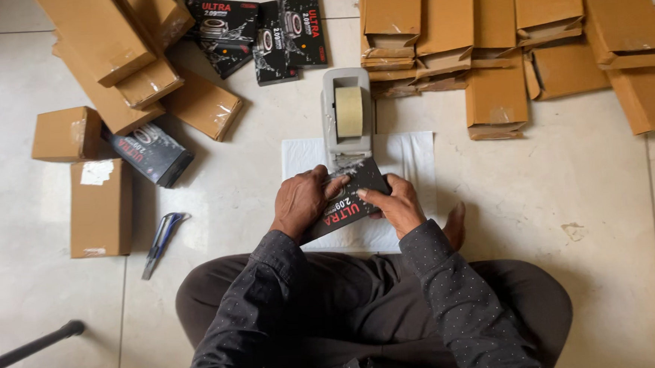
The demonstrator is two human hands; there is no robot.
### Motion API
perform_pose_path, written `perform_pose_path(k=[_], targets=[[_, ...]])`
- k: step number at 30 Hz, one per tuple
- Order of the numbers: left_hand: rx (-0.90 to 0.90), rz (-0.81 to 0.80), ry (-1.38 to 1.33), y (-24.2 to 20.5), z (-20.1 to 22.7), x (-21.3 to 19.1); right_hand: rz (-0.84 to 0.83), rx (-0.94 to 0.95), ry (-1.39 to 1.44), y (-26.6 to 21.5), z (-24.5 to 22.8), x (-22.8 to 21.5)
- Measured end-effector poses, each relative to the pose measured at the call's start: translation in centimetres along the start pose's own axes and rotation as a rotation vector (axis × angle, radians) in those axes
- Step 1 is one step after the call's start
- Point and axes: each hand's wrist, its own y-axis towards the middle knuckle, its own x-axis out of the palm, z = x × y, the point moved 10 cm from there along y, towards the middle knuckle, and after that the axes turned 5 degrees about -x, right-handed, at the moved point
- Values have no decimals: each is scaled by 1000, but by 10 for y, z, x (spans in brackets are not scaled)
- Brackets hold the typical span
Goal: The person sits on the floor and packs smartwatches into small cardboard boxes. They open a product box, place the watch and accessories into a brown shipping box, close the flaps, and seal the box using a tape dispenser. The process is repeated for multiple units.
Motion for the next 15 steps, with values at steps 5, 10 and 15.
perform_pose_path(k=[5, 10, 15], targets=[[129, 92, 56, 14, 6, 24, 95, 155, -48, 13, 57, -36], [13, 314, 199, 13, -25, 5, 275, 57, -874, 22, 51, -49], [-10, 83, 92, -13, -16, 23, 253, -64, -1057, 12, 7, -34]])
